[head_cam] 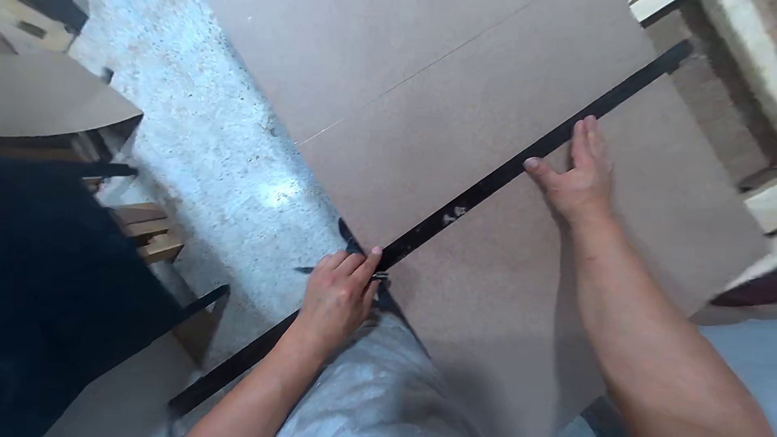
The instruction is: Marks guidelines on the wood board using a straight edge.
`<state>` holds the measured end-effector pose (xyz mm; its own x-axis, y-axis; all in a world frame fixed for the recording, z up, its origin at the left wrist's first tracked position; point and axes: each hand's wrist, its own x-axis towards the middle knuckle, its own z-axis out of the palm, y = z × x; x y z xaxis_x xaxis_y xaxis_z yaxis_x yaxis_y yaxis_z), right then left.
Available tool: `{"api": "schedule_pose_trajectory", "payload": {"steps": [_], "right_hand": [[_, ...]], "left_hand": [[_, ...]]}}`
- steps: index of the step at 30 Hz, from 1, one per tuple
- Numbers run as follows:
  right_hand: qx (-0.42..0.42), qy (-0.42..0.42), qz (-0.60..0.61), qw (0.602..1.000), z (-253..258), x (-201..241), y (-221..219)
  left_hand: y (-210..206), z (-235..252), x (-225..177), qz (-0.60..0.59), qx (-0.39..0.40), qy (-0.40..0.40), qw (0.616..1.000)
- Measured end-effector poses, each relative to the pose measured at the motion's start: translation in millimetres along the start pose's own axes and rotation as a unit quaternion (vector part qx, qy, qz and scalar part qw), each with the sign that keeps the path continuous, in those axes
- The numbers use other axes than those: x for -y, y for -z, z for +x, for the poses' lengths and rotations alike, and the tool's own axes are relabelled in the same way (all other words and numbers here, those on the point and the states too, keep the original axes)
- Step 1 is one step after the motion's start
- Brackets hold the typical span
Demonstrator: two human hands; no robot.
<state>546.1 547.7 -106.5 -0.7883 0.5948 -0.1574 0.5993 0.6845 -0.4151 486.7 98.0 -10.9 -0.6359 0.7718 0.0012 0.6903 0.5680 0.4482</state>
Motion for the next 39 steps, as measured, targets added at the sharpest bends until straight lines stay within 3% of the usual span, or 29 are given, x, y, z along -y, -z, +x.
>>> {"api": "schedule_pose_trajectory", "payload": {"steps": [4,9,14,39], "right_hand": [[-0.064,0.006,0.023,0.998,-3,1,3],[-0.023,-0.008,-0.007,1.0,4,-7,-1],[-0.053,-0.025,-0.005,0.998,2,-8,-3],[-0.039,-0.024,-0.015,0.999,5,-5,-4]], "left_hand": [[-8,2,4,-0.007,-0.027,-0.011,1.0],[-10,-1,10,0.013,-0.007,-0.008,1.0],[-13,-1,9,0.014,-0.012,-0.007,1.0],[-13,-1,9,0.015,-0.019,0.0,1.0]]}}
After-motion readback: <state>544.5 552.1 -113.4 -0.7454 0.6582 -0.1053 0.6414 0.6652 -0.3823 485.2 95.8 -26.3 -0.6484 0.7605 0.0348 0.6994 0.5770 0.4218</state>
